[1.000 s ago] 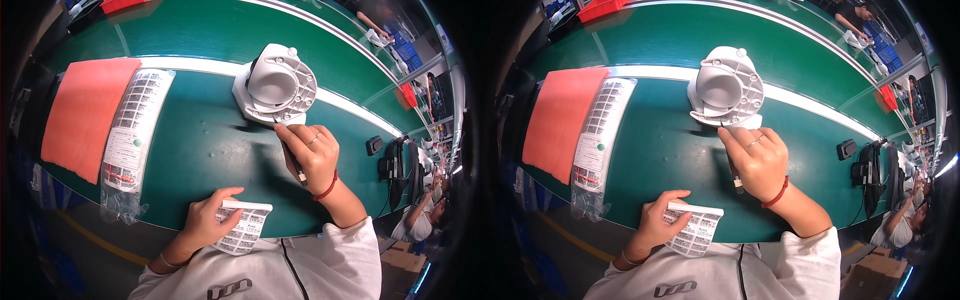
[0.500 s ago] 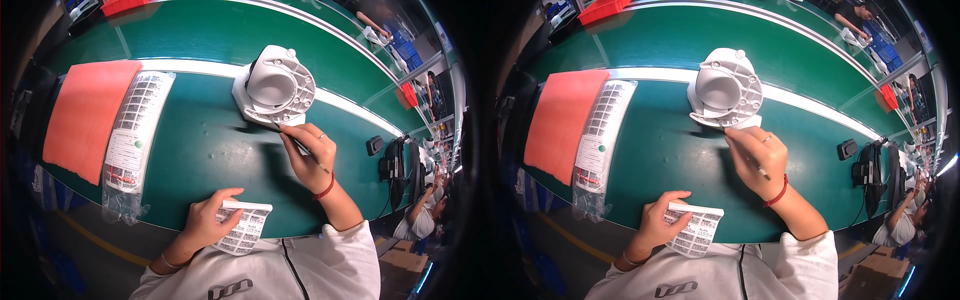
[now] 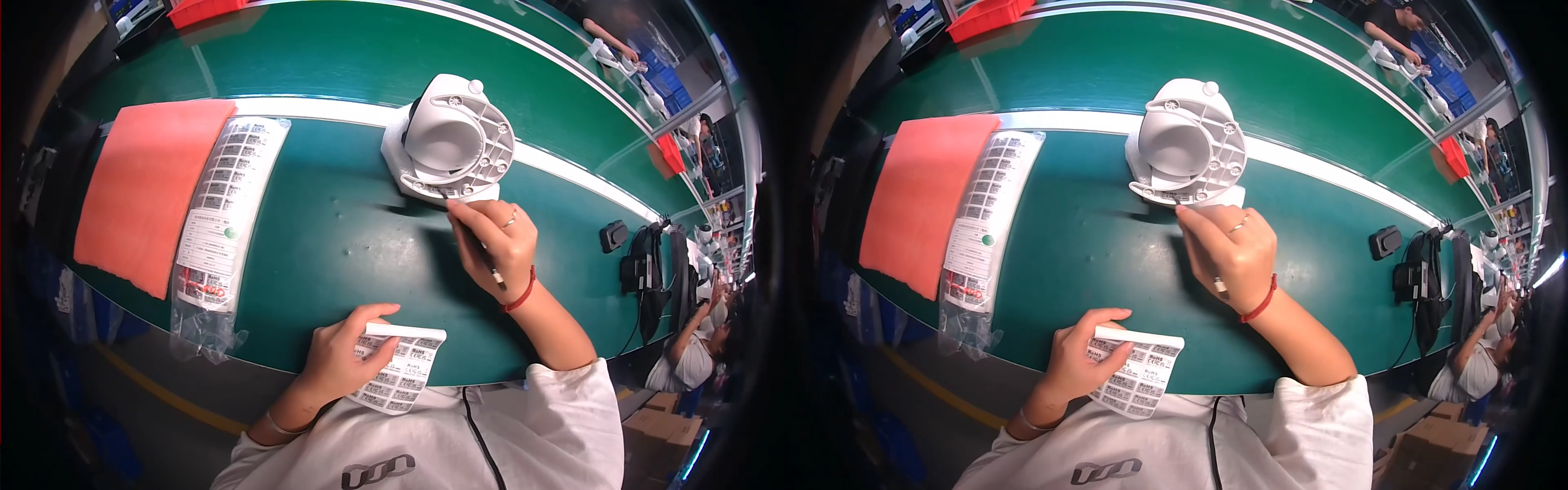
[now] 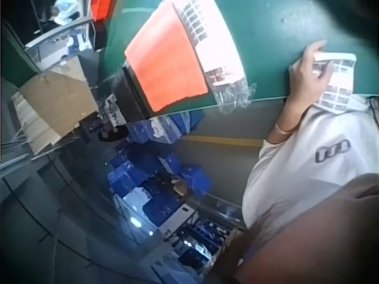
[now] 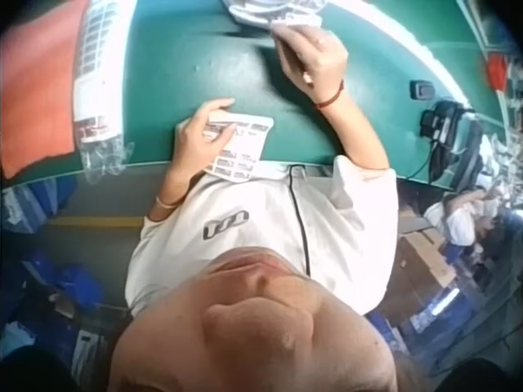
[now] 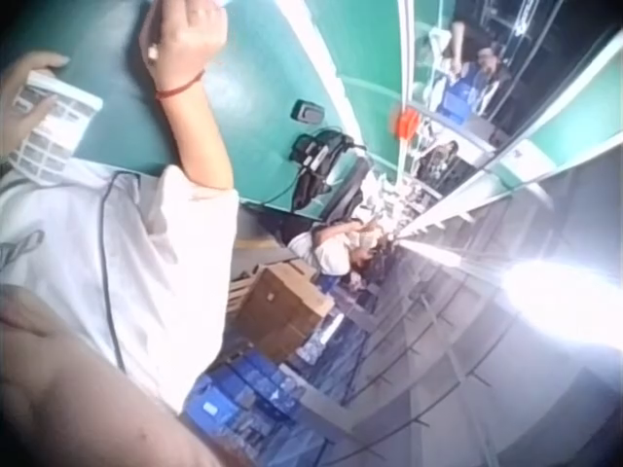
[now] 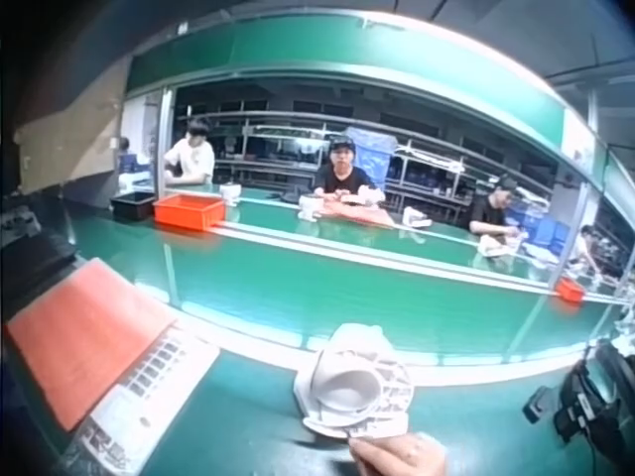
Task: Applying technical specification and regulatory labels to the base of security camera housings on an assembly line.
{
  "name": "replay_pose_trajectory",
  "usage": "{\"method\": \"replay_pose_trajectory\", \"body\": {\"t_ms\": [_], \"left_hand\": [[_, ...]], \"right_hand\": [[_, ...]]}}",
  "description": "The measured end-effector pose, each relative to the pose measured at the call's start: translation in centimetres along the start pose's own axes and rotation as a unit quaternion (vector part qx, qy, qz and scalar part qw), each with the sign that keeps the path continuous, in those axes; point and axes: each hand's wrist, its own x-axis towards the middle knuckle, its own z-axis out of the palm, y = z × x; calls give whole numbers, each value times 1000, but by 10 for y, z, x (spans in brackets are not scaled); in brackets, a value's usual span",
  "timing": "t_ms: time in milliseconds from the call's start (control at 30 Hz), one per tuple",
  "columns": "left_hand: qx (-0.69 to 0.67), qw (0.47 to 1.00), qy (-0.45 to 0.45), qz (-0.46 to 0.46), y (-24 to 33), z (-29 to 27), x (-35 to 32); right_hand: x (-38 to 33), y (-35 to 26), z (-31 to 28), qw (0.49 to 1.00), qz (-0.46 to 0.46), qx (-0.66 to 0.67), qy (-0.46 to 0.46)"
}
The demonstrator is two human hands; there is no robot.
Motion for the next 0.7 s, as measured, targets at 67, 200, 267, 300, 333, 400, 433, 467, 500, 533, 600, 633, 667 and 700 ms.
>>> {"method": "replay_pose_trajectory", "body": {"t_ms": [67,200,267,300,333,400,433,467,500,533,600,633,667,700], "left_hand": [[0,1000,5,-6,0,1,0],[-3,1000,5,-28,1,1,0],[-4,999,4,-32,2,0,0],[-3,1000,5,-30,3,0,0],[-3,1000,6,-27,3,0,0],[4,1000,10,-17,2,0,0],[10,1000,14,-9,2,1,0],[6,1000,13,-13,2,2,0],[6,1000,14,-13,1,2,0],[11,1000,17,-12,1,2,0],[4,1000,11,-27,1,2,-1],[5,1000,15,-27,2,2,-2],[5,1000,14,-24,2,2,-2],[8,1000,21,-13,2,2,-2]], "right_hand": [[3,-2,5,1000,-12,4,1],[8,-7,6,1000,-8,-11,-14],[9,-8,-2,999,-8,-37,-20],[9,-8,-6,998,1,-48,-29],[8,-7,-10,998,4,-51,-38],[7,-6,-16,997,11,-55,-49],[6,-6,-15,997,7,-62,-50],[4,-5,-14,997,5,-58,-44],[4,-5,-11,998,2,-53,-37],[4,-5,-8,998,8,-48,-37],[4,-6,-5,999,3,-27,-22],[5,-7,-5,1000,7,-14,-25],[8,-7,-5,1000,17,3,-19],[11,-8,-8,999,27,23,-20]]}}
